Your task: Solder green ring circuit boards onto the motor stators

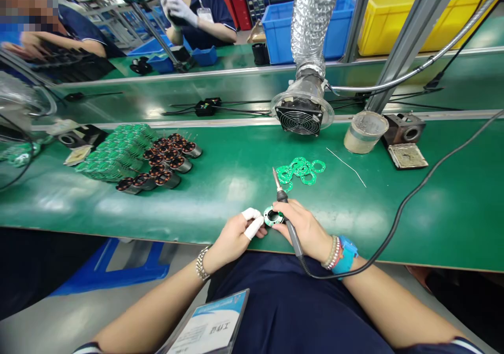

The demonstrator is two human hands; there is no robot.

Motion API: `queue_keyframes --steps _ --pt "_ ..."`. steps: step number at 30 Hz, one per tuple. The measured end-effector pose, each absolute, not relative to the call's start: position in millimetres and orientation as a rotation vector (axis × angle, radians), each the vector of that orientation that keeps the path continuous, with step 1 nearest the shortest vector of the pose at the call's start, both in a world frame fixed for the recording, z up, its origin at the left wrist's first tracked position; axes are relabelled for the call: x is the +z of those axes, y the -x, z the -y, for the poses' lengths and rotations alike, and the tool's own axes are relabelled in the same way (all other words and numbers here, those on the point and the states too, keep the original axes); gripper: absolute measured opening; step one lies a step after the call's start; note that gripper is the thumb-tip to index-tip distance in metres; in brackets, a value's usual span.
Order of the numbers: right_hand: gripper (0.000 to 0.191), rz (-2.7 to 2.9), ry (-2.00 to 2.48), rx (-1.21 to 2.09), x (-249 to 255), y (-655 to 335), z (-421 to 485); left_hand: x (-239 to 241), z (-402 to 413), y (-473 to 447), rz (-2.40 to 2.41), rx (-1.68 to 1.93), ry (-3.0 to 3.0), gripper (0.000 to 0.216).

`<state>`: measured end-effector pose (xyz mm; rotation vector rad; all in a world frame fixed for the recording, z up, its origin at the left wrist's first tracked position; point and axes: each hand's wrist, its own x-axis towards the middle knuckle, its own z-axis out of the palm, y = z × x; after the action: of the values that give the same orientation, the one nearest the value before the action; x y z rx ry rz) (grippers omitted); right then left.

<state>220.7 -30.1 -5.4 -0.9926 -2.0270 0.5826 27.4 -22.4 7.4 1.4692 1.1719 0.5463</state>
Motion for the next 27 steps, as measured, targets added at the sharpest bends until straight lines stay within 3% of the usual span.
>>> queue_keyframes --steps 4,10,13,16,22,27 --pt "0.029 2.02 0.987 0.595 -9 -222 30 10 19 -22 -1.119 0.453 -1.572 0.025" --pt "0.029 2.015 0.978 0.589 -10 -221 31 3 19 -6 -1.048 0.542 -2.624 0.021" --pt "0.029 2.015 0.984 0.584 -10 -221 31 2 17 -3 -0.993 0.547 -2.795 0.022" --pt "0.029 2.016 0.971 0.578 -10 -221 31 5 15 -12 -1.093 0.48 -2.558 0.019" --pt "0.028 2.016 0.969 0.559 -11 -221 30 13 16 -32 -1.104 0.43 -1.152 0.024" --pt "0.028 2.008 0.972 0.563 -12 -220 30 8 15 -16 -1.11 0.541 -1.286 0.021"
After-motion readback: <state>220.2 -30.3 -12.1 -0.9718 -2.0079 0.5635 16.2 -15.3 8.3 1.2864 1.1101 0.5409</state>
